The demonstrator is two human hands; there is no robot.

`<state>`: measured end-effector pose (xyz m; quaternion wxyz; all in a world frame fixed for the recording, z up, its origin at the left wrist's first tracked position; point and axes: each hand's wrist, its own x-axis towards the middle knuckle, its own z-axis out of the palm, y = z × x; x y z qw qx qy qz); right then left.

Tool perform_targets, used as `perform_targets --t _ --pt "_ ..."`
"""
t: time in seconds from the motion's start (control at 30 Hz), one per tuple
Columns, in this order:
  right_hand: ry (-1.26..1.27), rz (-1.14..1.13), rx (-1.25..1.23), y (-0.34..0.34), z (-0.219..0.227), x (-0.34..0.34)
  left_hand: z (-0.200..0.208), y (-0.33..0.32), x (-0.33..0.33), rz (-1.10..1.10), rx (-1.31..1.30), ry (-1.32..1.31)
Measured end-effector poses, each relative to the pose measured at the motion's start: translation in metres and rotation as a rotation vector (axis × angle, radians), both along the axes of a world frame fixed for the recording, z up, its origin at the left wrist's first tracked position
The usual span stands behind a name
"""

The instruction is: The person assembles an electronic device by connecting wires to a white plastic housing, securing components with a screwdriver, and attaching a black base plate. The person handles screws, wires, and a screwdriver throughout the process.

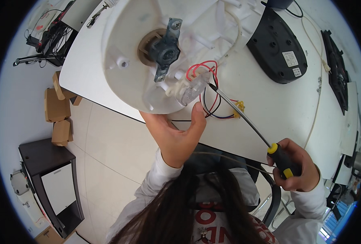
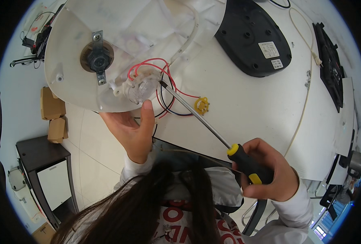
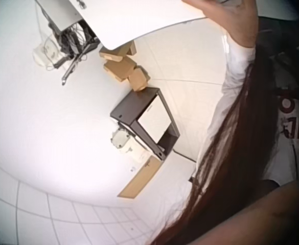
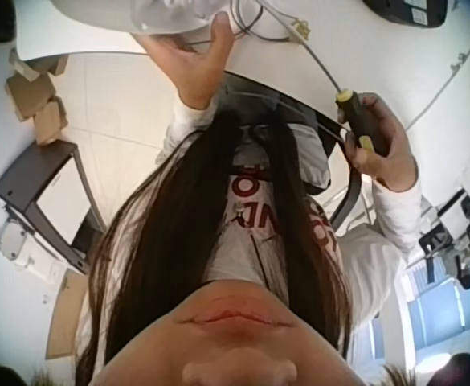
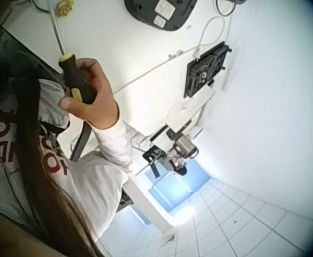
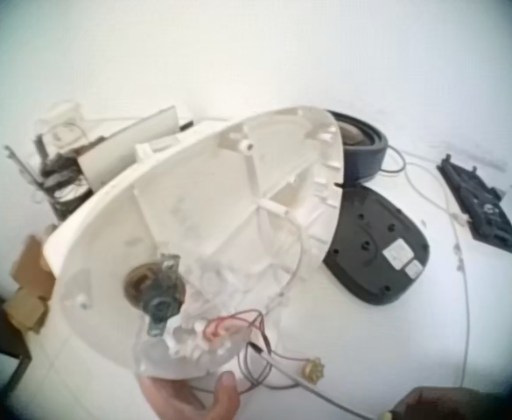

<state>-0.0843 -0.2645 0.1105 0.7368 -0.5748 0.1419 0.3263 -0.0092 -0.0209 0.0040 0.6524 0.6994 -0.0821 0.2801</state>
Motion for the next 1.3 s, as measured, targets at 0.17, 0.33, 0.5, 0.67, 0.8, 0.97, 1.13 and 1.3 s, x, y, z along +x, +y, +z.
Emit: perform_targets --t 0.17,0.33,0.5,0.67,0.8,0.97,1.13,1.3 --pt "-0.449 0.167 -0.838 0.011 0.014 0.001 -0.001 0.002 -0.002 0.018 0.024 0.004" --pt "-0.981 0.347 -1.356 0.025 0.021 0.001 -0.002 0.002 -0.004 -0.007 0.025 -0.014" --pt "-0.825 0.326 -1.153 0.026 0.015 -0.009 -0.005 0.005 -0.006 -0.035 -0.019 -0.034" --pt "0.153 -0.059 0.015 0.007 0.014 0.005 -0.006 0.005 -0.006 -0.037 -0.086 -0.028" --pt "0.343 -0.116 0.337 0.001 0.009 0.005 -0.009 0.006 -0.005 -0.058 -0.037 -0.032" --pt "-0.046 0.019 -0.224 0.005 0.018 0.006 -0.005 0.006 -0.004 -0.027 0.021 0.012" --pt "-0.977 0.306 -1.265 0.016 0.015 0.004 -0.004 0.006 -0.004 -0.014 0.022 0.036" --pt "-1.221 0.438 -1.547 0.018 0.014 0.003 -0.003 0.004 -0.004 0.018 0.038 0.030"
